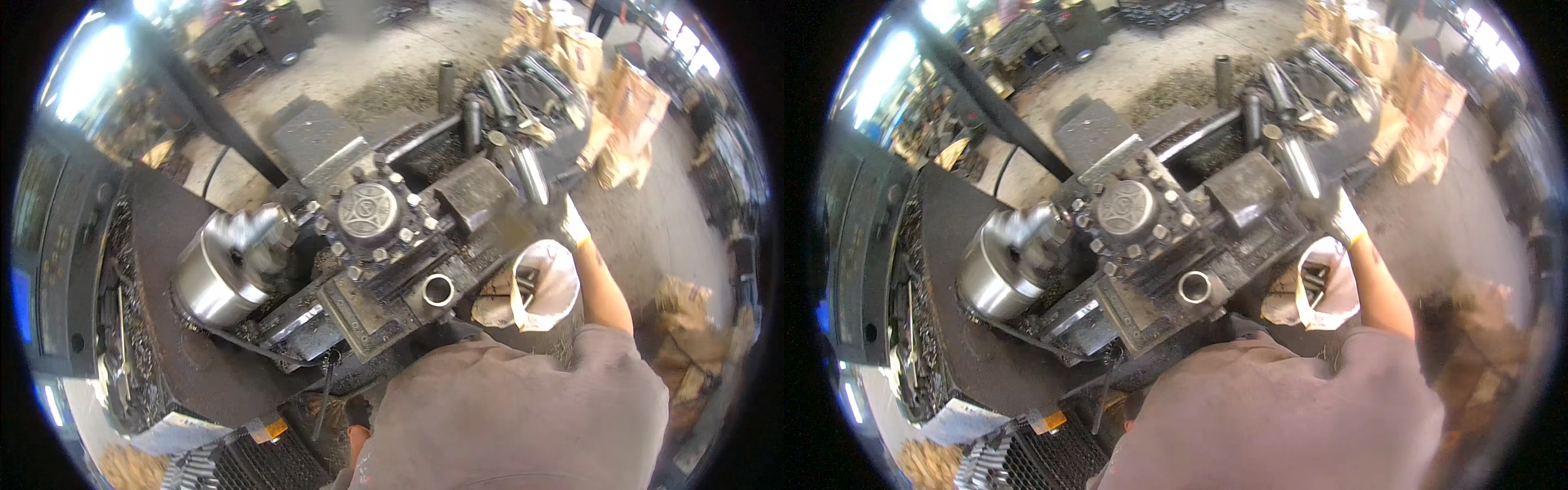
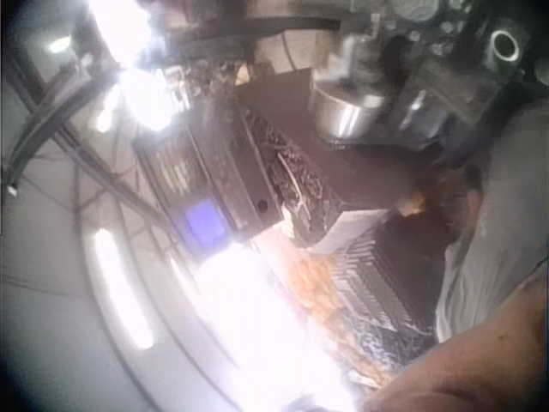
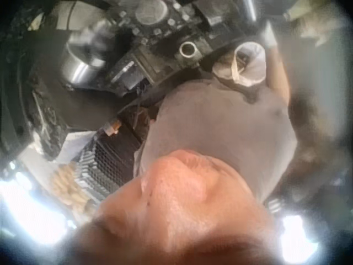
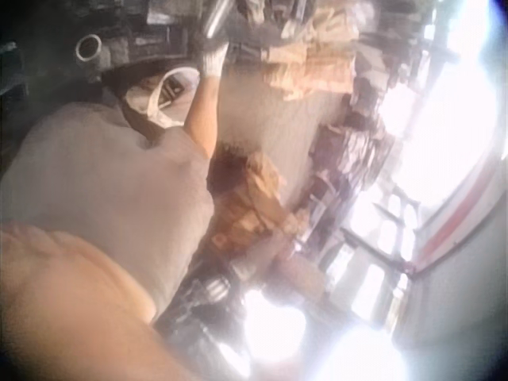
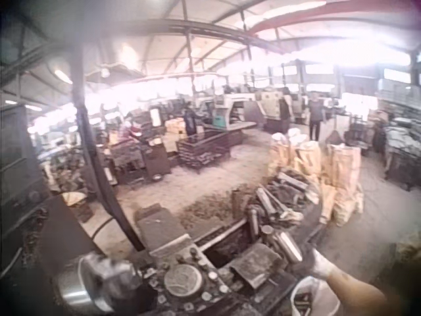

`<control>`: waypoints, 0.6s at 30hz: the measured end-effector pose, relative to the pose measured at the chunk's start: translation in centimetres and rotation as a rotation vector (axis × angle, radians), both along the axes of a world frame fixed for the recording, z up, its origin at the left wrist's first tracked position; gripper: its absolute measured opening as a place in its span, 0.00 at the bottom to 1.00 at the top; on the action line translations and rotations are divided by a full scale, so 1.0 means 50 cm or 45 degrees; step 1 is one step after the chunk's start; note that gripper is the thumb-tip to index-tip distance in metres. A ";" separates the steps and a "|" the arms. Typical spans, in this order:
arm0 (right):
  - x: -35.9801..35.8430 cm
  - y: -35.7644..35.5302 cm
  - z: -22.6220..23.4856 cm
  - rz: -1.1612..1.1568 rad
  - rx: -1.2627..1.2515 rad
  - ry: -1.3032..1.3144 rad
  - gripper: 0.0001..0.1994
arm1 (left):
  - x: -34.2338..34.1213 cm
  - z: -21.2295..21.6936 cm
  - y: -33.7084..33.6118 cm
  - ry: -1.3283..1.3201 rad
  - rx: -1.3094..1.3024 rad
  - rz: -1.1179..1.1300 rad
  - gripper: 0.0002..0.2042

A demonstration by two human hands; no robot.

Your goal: The person repeatedly loads metal tubes into a lathe chuck, secures them, and removes them after machining. The person handles each tube individually, placing finished pieces into a nearby stack. The process is repeated continuously throughout the clip.

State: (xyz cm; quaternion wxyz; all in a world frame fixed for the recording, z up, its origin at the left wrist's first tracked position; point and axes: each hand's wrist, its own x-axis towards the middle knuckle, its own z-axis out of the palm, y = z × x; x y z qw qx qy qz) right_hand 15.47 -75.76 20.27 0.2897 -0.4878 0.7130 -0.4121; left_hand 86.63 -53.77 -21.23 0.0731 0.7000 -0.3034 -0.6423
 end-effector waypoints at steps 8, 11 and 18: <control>-0.119 0.322 -0.418 -0.523 0.780 0.804 0.19 | -0.004 -0.007 -0.104 -0.212 -0.276 0.009 0.11; -0.085 0.246 -0.276 -0.309 0.458 0.500 0.18 | -0.012 0.003 -0.110 -0.273 -0.315 0.018 0.13; 0.321 0.033 0.146 0.902 -0.160 0.368 0.31 | -0.069 0.052 -0.055 -0.199 -0.309 0.270 0.15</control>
